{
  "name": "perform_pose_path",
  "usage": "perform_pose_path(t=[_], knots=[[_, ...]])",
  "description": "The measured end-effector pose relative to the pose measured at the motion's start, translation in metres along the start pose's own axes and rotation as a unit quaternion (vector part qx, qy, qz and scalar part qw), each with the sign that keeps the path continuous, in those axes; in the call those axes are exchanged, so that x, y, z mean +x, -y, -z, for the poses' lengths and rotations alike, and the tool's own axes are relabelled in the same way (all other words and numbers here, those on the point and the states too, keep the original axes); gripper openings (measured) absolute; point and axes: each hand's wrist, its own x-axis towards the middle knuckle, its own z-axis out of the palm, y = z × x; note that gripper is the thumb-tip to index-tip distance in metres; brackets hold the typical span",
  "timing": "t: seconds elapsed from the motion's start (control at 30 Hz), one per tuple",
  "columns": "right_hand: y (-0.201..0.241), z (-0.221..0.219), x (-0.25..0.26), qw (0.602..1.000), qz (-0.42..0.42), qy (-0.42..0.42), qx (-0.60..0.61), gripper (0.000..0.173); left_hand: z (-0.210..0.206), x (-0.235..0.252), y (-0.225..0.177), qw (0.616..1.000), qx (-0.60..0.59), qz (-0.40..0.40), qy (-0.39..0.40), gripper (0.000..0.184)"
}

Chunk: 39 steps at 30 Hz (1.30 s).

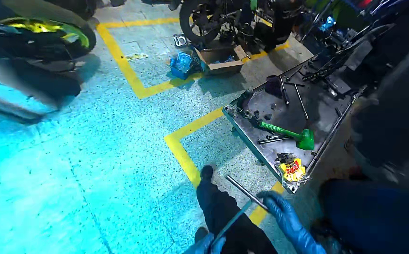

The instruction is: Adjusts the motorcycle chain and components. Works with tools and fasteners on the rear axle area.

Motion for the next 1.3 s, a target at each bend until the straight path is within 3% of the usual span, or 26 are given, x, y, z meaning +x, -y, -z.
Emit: perform_pose_path(t=[0.13,0.23,0.3,0.43,0.6,0.67,0.77,0.9,1.03,1.13,1.23,1.3], knots=[[-0.025,-0.023,0.126,0.982,-0.103,-0.156,-0.017,0.034,0.081,0.11,0.005,0.992,-0.085,0.06,-0.079,0.035],[0.001,-0.039,0.221,0.936,-0.216,-0.184,0.206,0.029,0.146,0.208,-0.003,0.973,-0.161,0.12,-0.114,0.032],[0.027,-0.041,0.268,0.909,-0.249,-0.201,0.266,0.027,0.184,0.271,-0.018,0.966,-0.2,0.13,-0.104,0.031],[0.033,-0.033,0.34,0.924,-0.287,-0.231,0.104,0.032,0.233,0.411,-0.071,0.981,-0.168,0.095,-0.034,0.029],[0.041,-0.02,0.404,0.869,-0.447,-0.203,-0.054,0.053,0.227,0.578,-0.156,0.986,-0.08,0.063,0.132,0.025],[0.045,-0.024,0.422,0.839,-0.496,-0.209,-0.081,0.052,0.203,0.633,-0.182,0.976,-0.009,0.056,0.211,0.026],[0.063,-0.03,0.444,0.797,-0.562,-0.194,-0.104,0.049,0.144,0.699,-0.187,0.947,0.076,0.016,0.313,0.032],[0.082,-0.029,0.463,0.756,-0.63,-0.157,-0.078,0.048,0.082,0.709,-0.192,0.909,0.115,0.021,0.4,0.039],[0.077,-0.032,0.457,0.774,-0.598,-0.193,-0.073,0.048,0.047,0.719,-0.2,0.851,0.196,-0.007,0.488,0.041],[0.071,-0.035,0.429,0.777,-0.521,-0.319,-0.153,0.037,0.047,0.755,-0.235,0.775,0.3,-0.122,0.542,0.041],[0.073,-0.032,0.398,0.74,-0.408,-0.487,-0.223,0.024,0.062,0.763,-0.292,0.8,0.262,-0.17,0.513,0.042],[0.094,-0.019,0.389,0.712,-0.345,-0.58,-0.193,0.021,0.068,0.732,-0.327,0.788,0.165,-0.136,0.577,0.04]])
